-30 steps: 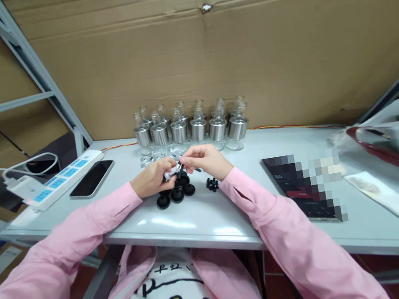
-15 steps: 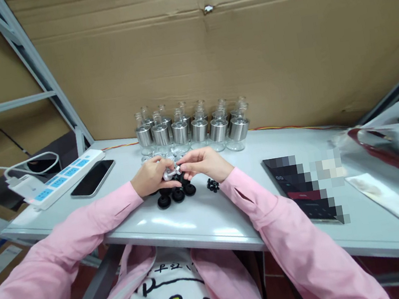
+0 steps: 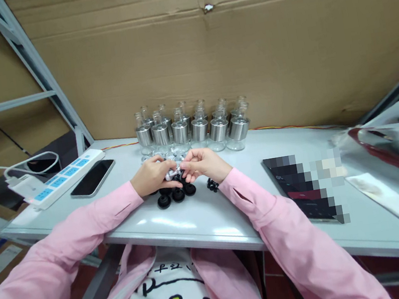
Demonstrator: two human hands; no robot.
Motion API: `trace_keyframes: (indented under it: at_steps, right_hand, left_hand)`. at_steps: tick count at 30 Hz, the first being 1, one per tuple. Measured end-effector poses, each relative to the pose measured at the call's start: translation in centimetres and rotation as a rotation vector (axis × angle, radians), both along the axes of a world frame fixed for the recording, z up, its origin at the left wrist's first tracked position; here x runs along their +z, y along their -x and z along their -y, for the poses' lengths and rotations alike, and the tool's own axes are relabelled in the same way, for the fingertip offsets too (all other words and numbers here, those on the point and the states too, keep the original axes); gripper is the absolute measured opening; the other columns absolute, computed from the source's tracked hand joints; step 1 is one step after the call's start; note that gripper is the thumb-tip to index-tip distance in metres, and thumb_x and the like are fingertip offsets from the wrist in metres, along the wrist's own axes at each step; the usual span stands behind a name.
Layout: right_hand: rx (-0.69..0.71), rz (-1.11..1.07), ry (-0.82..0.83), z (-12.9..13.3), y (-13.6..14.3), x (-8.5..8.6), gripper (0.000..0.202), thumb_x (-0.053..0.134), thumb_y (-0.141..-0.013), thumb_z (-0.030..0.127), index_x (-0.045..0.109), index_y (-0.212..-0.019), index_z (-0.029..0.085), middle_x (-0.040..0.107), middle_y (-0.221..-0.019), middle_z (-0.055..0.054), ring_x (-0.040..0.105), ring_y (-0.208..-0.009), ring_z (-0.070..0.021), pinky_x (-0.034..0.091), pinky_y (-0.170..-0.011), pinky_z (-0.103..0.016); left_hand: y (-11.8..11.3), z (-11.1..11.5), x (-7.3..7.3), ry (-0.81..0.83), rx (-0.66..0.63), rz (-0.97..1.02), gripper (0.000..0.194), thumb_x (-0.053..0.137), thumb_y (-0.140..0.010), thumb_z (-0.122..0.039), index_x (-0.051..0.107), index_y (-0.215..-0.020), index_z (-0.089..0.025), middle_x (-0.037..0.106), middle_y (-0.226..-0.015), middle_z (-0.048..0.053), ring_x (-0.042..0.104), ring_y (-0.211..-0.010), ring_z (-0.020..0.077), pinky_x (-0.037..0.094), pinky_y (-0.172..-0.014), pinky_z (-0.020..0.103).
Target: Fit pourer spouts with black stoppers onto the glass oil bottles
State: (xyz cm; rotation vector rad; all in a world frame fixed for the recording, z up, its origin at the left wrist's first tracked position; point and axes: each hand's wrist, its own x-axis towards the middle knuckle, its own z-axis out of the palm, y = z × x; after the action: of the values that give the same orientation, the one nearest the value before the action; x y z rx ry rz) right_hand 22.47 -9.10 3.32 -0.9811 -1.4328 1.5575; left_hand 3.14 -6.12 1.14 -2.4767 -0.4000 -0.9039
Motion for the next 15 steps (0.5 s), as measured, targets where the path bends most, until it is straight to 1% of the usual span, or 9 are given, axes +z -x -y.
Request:
trace_keyframes:
  at_steps: [4, 6, 12, 15]
  right_hand:
    - [-0.011, -0.003, -0.003, 0.07, 0.11, -0.08, 0.044, 0.083, -0.048, 0.043, 0.053, -0.064, 0.014, 0.067, -0.051, -0.001, 0.059, -0.038, -0.0096, 0.048, -0.039, -0.018]
    - [-0.014, -0.023, -0.006, 0.06, 0.13, -0.1, 0.043, 0.083, -0.048, 0.042, 0.054, -0.065, 0.014, 0.067, -0.051, -0.001, 0.06, -0.039, -0.0099, 0.049, -0.04, -0.018]
    - [0.034, -0.078, 0.017, -0.14, -0.2, -0.15, 0.04, 0.085, -0.047, 0.032, 0.058, -0.071, 0.013, 0.069, -0.057, -0.002, 0.064, -0.046, -0.0111, 0.053, -0.046, -0.02]
    - [0.047, -0.083, 0.034, -0.34, -0.32, -0.49, 0.04, 0.085, -0.047, 0.03, 0.058, -0.071, 0.013, 0.069, -0.058, -0.002, 0.064, -0.047, -0.0111, 0.053, -0.047, -0.02]
  left_hand:
    - [-0.11, 0.1, 0.02, -0.048, -0.002, 0.036, 0.053, 0.033, -0.085, -0.064, 0.052, -0.086, -0.015, 0.061, -0.064, 0.001, 0.053, -0.052, 0.0126, 0.042, -0.059, 0.026]
    - [-0.15, 0.15, 0.05, -0.047, 0.007, 0.051, 0.053, 0.031, -0.085, -0.064, 0.052, -0.086, -0.015, 0.061, -0.063, 0.0, 0.052, -0.05, 0.0125, 0.041, -0.059, 0.026]
    - [-0.01, 0.22, 0.08, 0.056, 0.03, 0.051, 0.056, 0.034, -0.083, -0.066, 0.053, -0.089, -0.014, 0.063, -0.069, 0.002, 0.052, -0.053, 0.0131, 0.043, -0.063, 0.027]
    - [0.04, 0.27, 0.13, 0.1, 0.021, 0.024, 0.056, 0.034, -0.083, -0.065, 0.055, -0.088, -0.014, 0.063, -0.07, 0.003, 0.053, -0.057, 0.0137, 0.043, -0.065, 0.027]
